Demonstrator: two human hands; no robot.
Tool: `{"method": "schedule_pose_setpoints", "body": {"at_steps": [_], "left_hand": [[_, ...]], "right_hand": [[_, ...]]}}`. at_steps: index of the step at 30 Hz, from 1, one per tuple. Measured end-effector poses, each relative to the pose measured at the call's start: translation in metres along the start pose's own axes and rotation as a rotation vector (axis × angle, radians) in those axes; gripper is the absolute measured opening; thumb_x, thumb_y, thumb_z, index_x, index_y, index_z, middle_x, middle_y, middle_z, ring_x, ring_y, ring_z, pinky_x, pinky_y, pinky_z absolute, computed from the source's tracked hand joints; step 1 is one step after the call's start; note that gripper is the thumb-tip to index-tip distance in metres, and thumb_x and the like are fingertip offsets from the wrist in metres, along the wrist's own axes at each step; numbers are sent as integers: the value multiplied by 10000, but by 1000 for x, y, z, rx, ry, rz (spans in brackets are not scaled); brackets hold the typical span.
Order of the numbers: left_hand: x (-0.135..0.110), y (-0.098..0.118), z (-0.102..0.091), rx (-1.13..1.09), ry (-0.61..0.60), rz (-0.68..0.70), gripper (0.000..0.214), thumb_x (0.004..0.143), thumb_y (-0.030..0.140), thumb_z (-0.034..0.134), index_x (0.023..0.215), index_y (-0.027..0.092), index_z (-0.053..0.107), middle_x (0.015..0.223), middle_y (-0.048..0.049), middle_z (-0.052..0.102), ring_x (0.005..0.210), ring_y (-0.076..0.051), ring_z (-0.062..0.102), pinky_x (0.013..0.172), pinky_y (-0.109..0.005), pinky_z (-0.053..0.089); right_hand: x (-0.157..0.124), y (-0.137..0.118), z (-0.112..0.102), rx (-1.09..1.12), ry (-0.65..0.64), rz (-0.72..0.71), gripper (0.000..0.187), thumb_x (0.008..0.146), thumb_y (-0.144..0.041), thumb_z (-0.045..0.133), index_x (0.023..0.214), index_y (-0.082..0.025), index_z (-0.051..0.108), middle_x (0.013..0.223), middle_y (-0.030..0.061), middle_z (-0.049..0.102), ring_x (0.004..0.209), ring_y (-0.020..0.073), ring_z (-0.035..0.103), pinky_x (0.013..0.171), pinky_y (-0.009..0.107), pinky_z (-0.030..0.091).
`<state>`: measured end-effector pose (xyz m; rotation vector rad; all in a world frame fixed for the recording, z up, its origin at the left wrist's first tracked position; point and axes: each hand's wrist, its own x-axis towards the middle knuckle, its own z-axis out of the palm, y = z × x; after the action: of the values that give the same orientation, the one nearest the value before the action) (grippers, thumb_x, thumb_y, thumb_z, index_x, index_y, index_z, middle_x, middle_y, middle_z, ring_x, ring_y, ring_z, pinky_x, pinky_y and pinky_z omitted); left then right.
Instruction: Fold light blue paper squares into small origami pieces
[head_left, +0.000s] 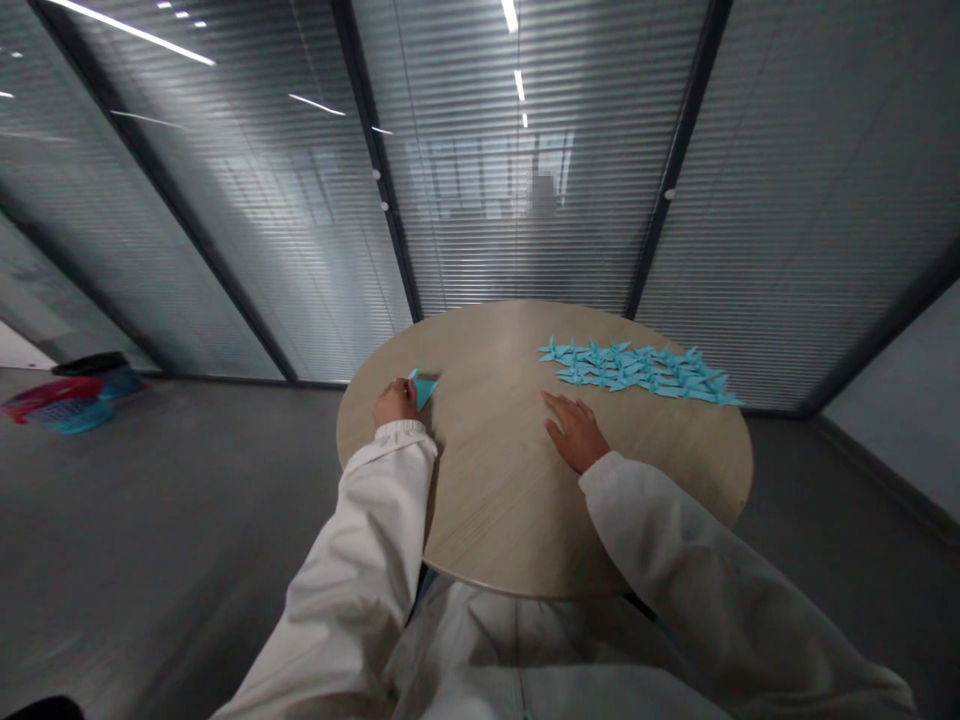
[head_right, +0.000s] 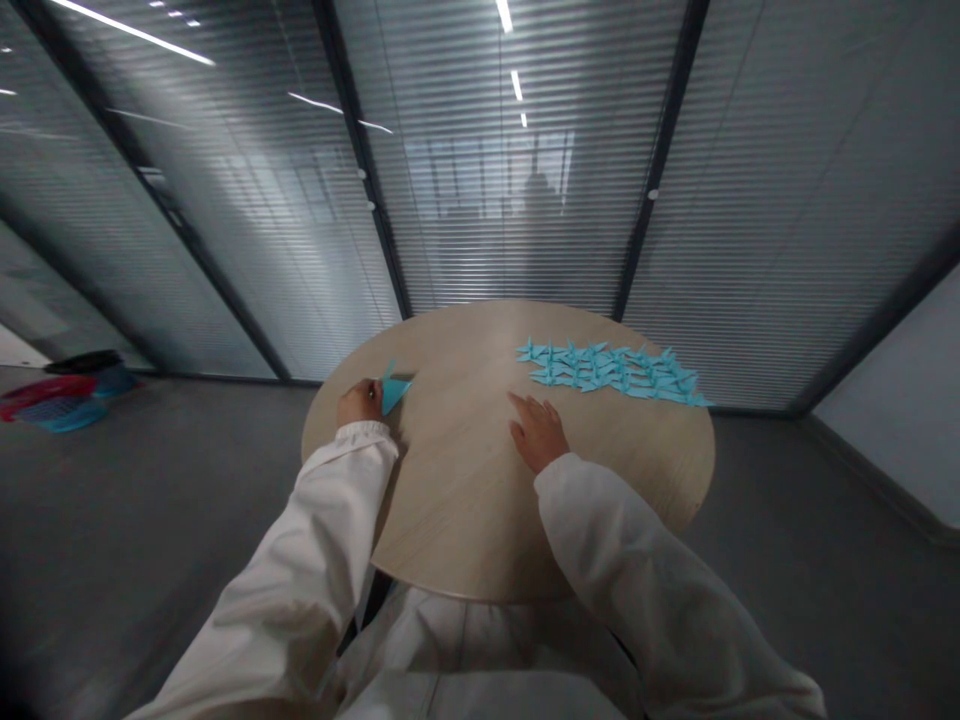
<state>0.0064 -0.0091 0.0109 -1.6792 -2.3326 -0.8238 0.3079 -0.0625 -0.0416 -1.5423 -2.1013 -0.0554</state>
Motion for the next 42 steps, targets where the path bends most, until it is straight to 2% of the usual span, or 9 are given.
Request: {"method": "schedule_pose_setpoints", "body": {"at_steps": [5, 8, 12, 14, 16, 23, 29, 35, 42], "left_hand": [[-10, 23, -11, -561, 168, -15, 280, 826, 353, 444, 876, 147, 628, 805, -49, 648, 756, -141, 592, 697, -218, 453], [-19, 50, -9, -1015, -46, -105, 243, 778, 361, 497, 752, 144, 600, 638, 9, 563, 567, -98, 539, 554, -203, 462], [-35, 85, -5, -1325, -513, -160, 208, 763, 314, 542, 651, 139, 552, 544, 36, 490, 490, -71, 483, 558, -220, 486], [-42, 95, -3, -1354, -690, -159, 191, 770, 291, 550, 658, 136, 558, 580, 20, 530, 538, -78, 516, 599, -224, 501], [-48, 100, -2, -1404, -755, -186, 171, 790, 264, 534, 685, 133, 566, 611, 7, 558, 570, -82, 537, 624, -220, 511], [-57, 99, 7, -1508, -900, -315, 243, 772, 352, 587, 828, 115, 595, 660, -28, 616, 571, -107, 578, 609, -248, 526], [-55, 92, 20, -1423, -909, -150, 425, 541, 345, 782, 850, 89, 642, 655, -44, 642, 543, -112, 565, 557, -224, 466], [-53, 88, 36, -1368, -832, -28, 571, 451, 356, 813, 933, 104, 638, 726, -32, 659, 615, -126, 588, 630, -251, 471], [-77, 101, 20, -1433, -1048, -27, 520, 598, 551, 686, 843, 97, 619, 794, -65, 626, 739, -172, 603, 677, -351, 535]], "right_hand": [[1, -7, -10, 76, 98, -95, 477, 861, -212, 353, 1334, -152, 371, 1338, 71, 446, 1265, 164, 345, 1079, 364, 206], [1, -14, -21, 82, 167, -159, 481, 849, -227, 381, 1326, -173, 390, 1389, 58, 375, 1299, 182, 284, 1078, 384, 204], [1, -20, -32, 50, 244, -194, 450, 845, -233, 417, 1294, -216, 440, 1415, 25, 328, 1322, 198, 226, 1076, 401, 199], [1, -20, -34, 43, 279, -212, 397, 850, -226, 421, 1240, -225, 499, 1397, 19, 357, 1314, 195, 238, 1073, 402, 202], [1, -19, -33, 50, 307, -231, 325, 859, -214, 419, 1142, -232, 576, 1352, 20, 418, 1291, 194, 279, 1068, 405, 211], [1, -16, -30, 183, 384, -388, 165, 842, -206, 526, 856, -262, 680, 1114, 12, 603, 1130, 192, 447, 982, 396, 325], [0, -23, -29, 244, 349, -488, 121, 813, -206, 581, 846, -264, 681, 1048, 10, 632, 1074, 200, 482, 941, 388, 364], [0, -24, -25, 333, 342, -336, 103, 819, -267, 584, 785, -226, 672, 948, 38, 633, 969, 196, 523, 890, 376, 392], [4, -16, -19, 393, 385, -149, 111, 780, -308, 619, 735, -212, 653, 931, 56, 606, 934, 211, 530, 875, 389, 406]]}}
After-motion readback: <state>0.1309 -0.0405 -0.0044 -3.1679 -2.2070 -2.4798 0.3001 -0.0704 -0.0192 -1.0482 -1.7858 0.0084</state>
